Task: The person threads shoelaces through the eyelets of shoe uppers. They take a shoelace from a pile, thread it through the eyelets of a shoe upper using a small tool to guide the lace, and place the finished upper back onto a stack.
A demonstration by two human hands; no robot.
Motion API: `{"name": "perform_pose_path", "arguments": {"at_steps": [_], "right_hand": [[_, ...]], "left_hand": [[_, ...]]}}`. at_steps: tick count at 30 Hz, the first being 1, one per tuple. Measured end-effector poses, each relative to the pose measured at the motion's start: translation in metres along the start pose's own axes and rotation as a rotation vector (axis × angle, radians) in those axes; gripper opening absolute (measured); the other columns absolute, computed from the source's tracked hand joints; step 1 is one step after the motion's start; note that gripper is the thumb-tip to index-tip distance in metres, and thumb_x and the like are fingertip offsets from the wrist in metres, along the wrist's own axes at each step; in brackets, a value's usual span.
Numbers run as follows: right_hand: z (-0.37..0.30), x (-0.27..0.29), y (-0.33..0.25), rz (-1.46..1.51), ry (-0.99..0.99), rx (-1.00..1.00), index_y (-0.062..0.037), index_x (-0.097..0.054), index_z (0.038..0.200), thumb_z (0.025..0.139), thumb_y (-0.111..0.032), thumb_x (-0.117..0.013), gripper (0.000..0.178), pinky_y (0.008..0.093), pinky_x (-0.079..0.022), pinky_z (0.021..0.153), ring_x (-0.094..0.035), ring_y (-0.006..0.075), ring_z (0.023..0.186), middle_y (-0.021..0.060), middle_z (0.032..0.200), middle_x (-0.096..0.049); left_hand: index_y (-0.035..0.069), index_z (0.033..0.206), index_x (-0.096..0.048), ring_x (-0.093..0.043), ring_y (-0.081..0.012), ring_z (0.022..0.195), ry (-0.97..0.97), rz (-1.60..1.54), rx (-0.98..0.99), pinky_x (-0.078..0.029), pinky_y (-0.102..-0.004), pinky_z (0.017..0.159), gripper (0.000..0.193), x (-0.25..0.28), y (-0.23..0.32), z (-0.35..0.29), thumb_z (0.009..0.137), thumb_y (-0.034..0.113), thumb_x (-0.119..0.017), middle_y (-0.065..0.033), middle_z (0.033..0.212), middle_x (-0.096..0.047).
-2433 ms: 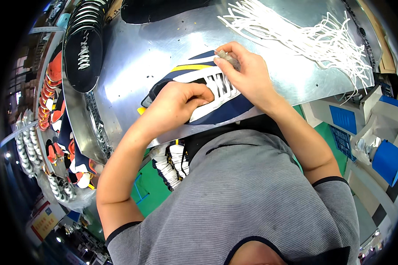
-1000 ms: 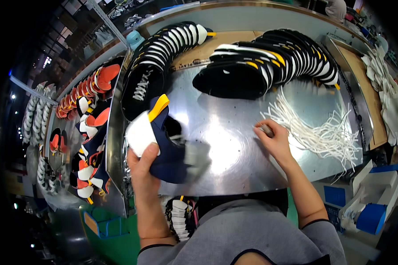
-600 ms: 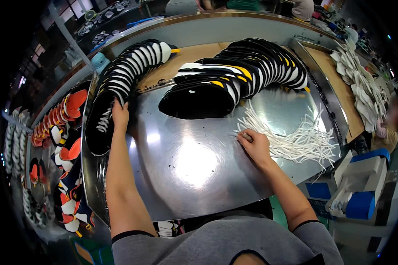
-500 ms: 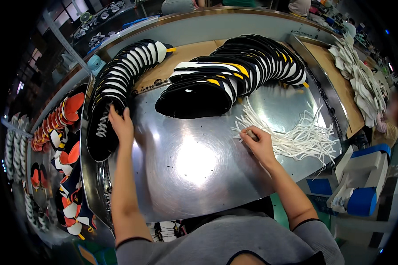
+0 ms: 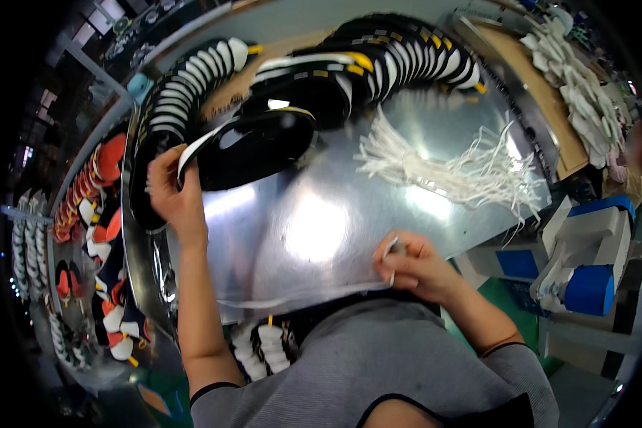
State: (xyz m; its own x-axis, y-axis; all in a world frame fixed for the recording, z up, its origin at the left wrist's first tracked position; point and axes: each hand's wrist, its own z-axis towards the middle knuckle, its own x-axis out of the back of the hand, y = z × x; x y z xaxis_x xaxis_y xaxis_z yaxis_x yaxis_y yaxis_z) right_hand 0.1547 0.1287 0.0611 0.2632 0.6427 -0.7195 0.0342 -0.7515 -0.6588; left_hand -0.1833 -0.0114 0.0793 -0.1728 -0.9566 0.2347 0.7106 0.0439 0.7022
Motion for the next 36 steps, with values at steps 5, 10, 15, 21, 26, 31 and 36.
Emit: {"name": "perform_pose_path", "arguments": {"at_steps": [5,10,15,21,26,31,36], "right_hand": [[-0.002,-0.006,0.022,-0.013,0.148,-0.024,-0.0060,-0.058,0.100,0.099,-0.020,-0.061,0.014,0.0174,-0.026,0.047,-0.035,0.0005,0.052,0.0011,0.084,-0.060],[0.016,-0.017,0.022,-0.052,0.206,-0.042,-0.0054,-0.059,0.101,0.098,-0.022,-0.062,0.017,0.0180,-0.024,0.046,-0.033,0.0002,0.050,-0.0009,0.080,-0.061],[0.060,-0.010,0.027,-0.175,0.208,0.007,-0.0020,-0.061,0.102,0.094,-0.020,-0.064,0.020,0.0188,-0.024,0.044,-0.032,0.0008,0.049,0.0032,0.080,-0.067],[0.099,-0.005,0.051,-0.369,0.305,0.019,-0.0046,-0.064,0.098,0.095,-0.021,-0.065,0.017,0.0183,-0.025,0.044,-0.034,-0.0006,0.048,0.0037,0.079,-0.069],[0.095,0.001,0.052,-0.425,0.387,0.095,-0.0053,-0.067,0.093,0.094,-0.021,-0.065,0.016,0.0187,-0.028,0.046,-0.036,0.0006,0.049,0.0019,0.074,-0.069],[0.087,-0.012,0.041,-0.396,0.314,0.162,-0.0021,-0.068,0.086,0.095,-0.018,-0.064,0.018,0.0188,-0.040,0.062,-0.053,0.0018,0.065,-0.0001,0.072,-0.069],[0.078,-0.021,0.037,-0.493,0.344,0.183,-0.0027,-0.068,0.085,0.095,-0.017,-0.065,0.017,0.0197,-0.040,0.060,-0.053,0.0017,0.064,0.0001,0.070,-0.069]], "left_hand": [[0.005,0.116,-0.063,-0.057,-0.0318,0.106,-0.540,0.292,-0.328,-0.039,-0.0458,0.096,0.046,-0.027,0.123,-0.117,0.071,0.010,-0.071,-0.0107,0.118,-0.060],[0.004,0.122,-0.060,-0.051,-0.0344,0.119,-0.622,0.102,-0.049,-0.040,-0.0470,0.101,0.046,-0.052,0.095,-0.161,0.079,0.016,-0.069,-0.0143,0.124,-0.059],[-0.001,0.092,-0.069,-0.063,-0.0324,0.083,-0.661,0.607,-0.238,-0.050,-0.0401,0.076,0.019,0.024,0.069,-0.091,0.092,0.017,-0.066,-0.0142,0.090,-0.067],[-0.005,0.117,-0.063,-0.063,-0.0219,0.076,-1.247,0.033,1.196,-0.050,-0.0358,0.073,0.075,0.005,0.031,-0.061,0.096,0.066,-0.047,-0.0090,0.086,-0.067],[-0.008,0.141,-0.041,-0.047,-0.0231,0.131,-0.990,-0.670,1.376,-0.038,-0.0363,0.111,0.071,-0.013,0.036,-0.100,0.103,0.052,-0.042,-0.0181,0.138,-0.051],[-0.008,0.132,-0.052,-0.050,-0.0203,0.121,-0.769,-0.752,1.311,-0.036,-0.0343,0.110,0.061,-0.016,0.066,-0.117,0.103,0.046,-0.048,-0.0137,0.128,-0.058],[-0.003,0.127,-0.057,-0.061,-0.0207,0.114,-0.675,-0.700,1.075,-0.044,-0.0351,0.103,0.040,-0.019,0.077,-0.129,0.103,0.029,-0.054,-0.0139,0.120,-0.065]]}}
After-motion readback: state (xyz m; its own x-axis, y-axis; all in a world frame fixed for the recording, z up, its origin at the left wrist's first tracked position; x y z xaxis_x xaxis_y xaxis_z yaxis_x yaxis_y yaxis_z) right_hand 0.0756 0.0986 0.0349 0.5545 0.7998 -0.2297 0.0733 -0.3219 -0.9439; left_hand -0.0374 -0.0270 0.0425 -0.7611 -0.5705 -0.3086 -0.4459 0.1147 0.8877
